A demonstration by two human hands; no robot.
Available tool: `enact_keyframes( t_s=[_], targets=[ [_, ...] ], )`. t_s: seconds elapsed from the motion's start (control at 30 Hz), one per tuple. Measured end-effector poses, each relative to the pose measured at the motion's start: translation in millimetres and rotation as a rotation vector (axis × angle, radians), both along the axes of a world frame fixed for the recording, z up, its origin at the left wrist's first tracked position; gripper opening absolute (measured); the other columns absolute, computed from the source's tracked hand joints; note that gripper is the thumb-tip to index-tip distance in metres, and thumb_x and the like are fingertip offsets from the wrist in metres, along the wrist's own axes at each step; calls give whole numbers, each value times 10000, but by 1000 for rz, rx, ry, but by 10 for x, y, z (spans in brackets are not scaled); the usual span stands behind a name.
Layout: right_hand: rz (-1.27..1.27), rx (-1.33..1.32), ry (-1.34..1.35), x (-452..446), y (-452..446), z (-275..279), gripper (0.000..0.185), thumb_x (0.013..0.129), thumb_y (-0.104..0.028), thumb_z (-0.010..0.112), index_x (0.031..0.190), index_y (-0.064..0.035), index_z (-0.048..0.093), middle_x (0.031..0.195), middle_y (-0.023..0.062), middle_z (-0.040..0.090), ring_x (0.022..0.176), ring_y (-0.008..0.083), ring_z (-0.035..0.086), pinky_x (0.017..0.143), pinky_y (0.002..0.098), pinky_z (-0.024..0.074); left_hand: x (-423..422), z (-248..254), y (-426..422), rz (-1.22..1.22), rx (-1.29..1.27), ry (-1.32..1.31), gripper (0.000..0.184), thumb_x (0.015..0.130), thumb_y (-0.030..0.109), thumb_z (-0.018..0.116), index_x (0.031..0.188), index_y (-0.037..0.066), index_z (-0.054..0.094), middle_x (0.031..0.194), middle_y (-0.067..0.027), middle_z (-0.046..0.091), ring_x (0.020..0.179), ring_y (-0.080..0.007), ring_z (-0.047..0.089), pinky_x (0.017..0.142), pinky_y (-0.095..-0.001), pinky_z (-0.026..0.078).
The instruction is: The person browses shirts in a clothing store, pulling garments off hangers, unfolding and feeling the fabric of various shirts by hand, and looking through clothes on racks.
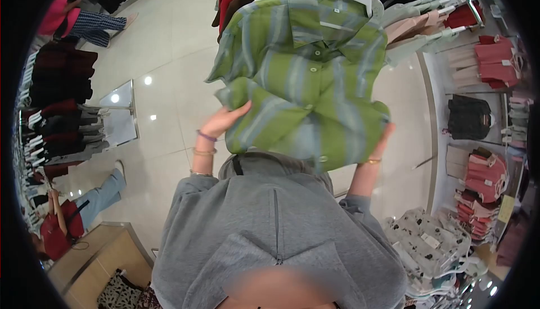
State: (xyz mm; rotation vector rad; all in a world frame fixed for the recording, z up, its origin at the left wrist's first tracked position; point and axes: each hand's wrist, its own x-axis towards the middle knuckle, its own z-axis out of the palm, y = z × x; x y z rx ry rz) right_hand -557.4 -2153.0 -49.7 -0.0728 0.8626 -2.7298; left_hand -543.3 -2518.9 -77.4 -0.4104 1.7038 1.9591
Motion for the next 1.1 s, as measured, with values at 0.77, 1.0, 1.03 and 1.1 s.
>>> enact_keyframes(
  t_s=[0.77,1.0,1.03,1.1],
  targets=[
    [542,625,112,-940,-523,-111,282,768,-46,654,1034,1,570,962,30,594,859,112,558,742,257,454,10,210,1588,448,-302,498,477,823,180,648,1243,64,455,1134,-88,541,999,-174,534,879,-314,430],
    [461,790,253,-873,-745,-116,247,773,-29,644,1005,12,570,958,33,599,859,116,558,748,254,454,-93,140,1448,543,-396,529,164,866,126,581,970,-1,567,790,-69,600,709,-132,578,667,-248,466],
    [457,783,233,-866,-782,-91,244,774,-35,647,1001,13,572,953,33,601,855,118,560,747,255,455,-93,156,1397,543,-373,514,152,872,123,572,952,-5,560,765,-63,598,692,-128,575,655,-243,463],
    [435,788,215,-834,-864,-64,236,777,-49,657,990,14,578,941,33,605,846,119,563,745,257,458,-80,167,1306,542,-347,491,140,883,125,555,920,-10,546,744,-61,592,678,-126,570,648,-240,459]
  ],
)
